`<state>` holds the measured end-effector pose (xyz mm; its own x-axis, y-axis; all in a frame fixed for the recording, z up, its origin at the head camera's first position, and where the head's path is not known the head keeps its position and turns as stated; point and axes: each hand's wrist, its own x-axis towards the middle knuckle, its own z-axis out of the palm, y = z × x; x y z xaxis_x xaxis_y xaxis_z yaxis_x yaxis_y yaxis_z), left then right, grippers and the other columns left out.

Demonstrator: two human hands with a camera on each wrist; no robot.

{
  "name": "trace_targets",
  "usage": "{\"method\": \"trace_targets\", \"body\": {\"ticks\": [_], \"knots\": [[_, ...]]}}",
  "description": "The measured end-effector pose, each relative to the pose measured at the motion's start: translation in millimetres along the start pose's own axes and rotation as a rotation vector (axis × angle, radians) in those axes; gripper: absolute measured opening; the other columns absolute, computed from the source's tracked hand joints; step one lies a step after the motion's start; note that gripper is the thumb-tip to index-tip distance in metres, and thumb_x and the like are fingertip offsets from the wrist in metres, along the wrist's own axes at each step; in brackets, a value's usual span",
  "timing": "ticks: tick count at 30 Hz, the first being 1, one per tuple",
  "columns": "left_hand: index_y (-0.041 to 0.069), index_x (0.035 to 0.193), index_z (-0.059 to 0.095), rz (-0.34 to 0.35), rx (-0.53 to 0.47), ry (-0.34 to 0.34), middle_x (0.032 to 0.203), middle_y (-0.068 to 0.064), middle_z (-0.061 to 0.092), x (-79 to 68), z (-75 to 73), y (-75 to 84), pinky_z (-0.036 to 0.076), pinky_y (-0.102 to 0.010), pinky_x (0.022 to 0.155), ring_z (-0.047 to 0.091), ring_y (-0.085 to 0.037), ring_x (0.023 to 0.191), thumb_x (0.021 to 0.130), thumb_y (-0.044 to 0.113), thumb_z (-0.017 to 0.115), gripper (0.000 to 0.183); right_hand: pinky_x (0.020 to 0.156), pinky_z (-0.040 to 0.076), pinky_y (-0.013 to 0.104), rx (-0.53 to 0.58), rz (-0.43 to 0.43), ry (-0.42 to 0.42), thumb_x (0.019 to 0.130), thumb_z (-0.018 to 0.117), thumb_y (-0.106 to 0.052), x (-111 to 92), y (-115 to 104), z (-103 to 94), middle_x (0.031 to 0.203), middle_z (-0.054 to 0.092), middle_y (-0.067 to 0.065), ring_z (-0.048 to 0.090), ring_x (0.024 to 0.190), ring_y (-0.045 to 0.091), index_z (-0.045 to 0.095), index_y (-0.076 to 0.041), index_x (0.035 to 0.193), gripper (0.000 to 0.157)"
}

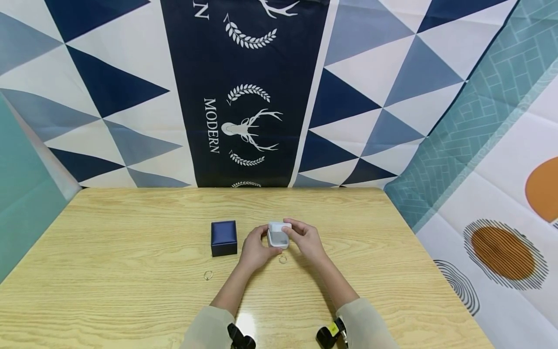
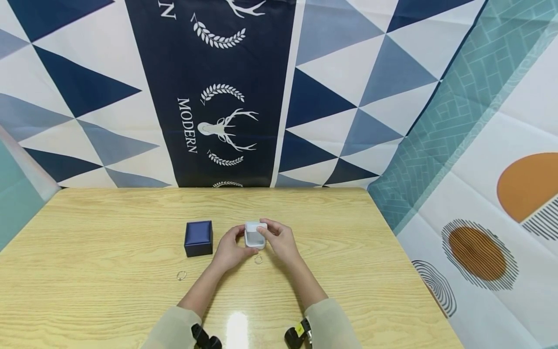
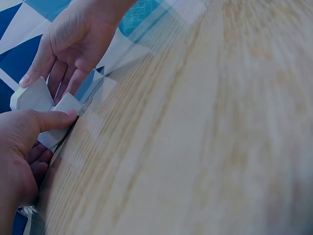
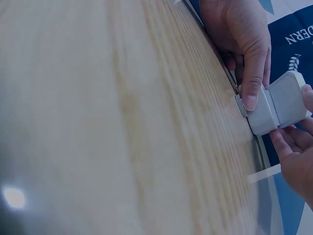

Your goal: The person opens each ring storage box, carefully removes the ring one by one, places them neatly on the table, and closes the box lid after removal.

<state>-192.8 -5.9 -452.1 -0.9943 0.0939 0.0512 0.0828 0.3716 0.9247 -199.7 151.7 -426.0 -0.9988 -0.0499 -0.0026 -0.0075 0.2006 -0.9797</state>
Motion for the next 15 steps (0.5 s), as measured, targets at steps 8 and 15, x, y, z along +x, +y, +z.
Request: {"method": "trace_targets", "body": {"ticks": [8, 15], "knots": [[0.0, 0.127, 0.052, 0.001, 0.004, 0.0, 0.123, -0.016, 0.058, 0.1, 0.2, -0.4, 0.04, -0.048, 0.102, 0.052, -0.033, 0.118, 0.067, 0.015, 0.084, 0.07, 0.091, 0.051, 0.028, -0.002, -0.007, -0.006, 0.089, 0.064, -0.017, -0.4, 1.3, -0.7, 0.122, 0.062, 0.019, 0.06, 0.113, 0.023, 0.06, 0.001, 0.122, 0.038], [0.0, 0.127, 0.052, 0.0, 0.006, 0.0, 0.124, -0.016, 0.058, 1.3, 0.3, -0.9, 0.04, -0.048, 0.103, 0.052, -0.032, 0.119, 0.067, 0.016, 0.084, 0.069, 0.092, 0.051, 0.027, -0.011, -0.008, -0.002, 0.088, 0.065, -0.016, 0.5, 2.8, -0.8, 0.122, 0.062, 0.017, 0.059, 0.114, 0.023, 0.061, -0.001, 0.121, 0.037]]}}
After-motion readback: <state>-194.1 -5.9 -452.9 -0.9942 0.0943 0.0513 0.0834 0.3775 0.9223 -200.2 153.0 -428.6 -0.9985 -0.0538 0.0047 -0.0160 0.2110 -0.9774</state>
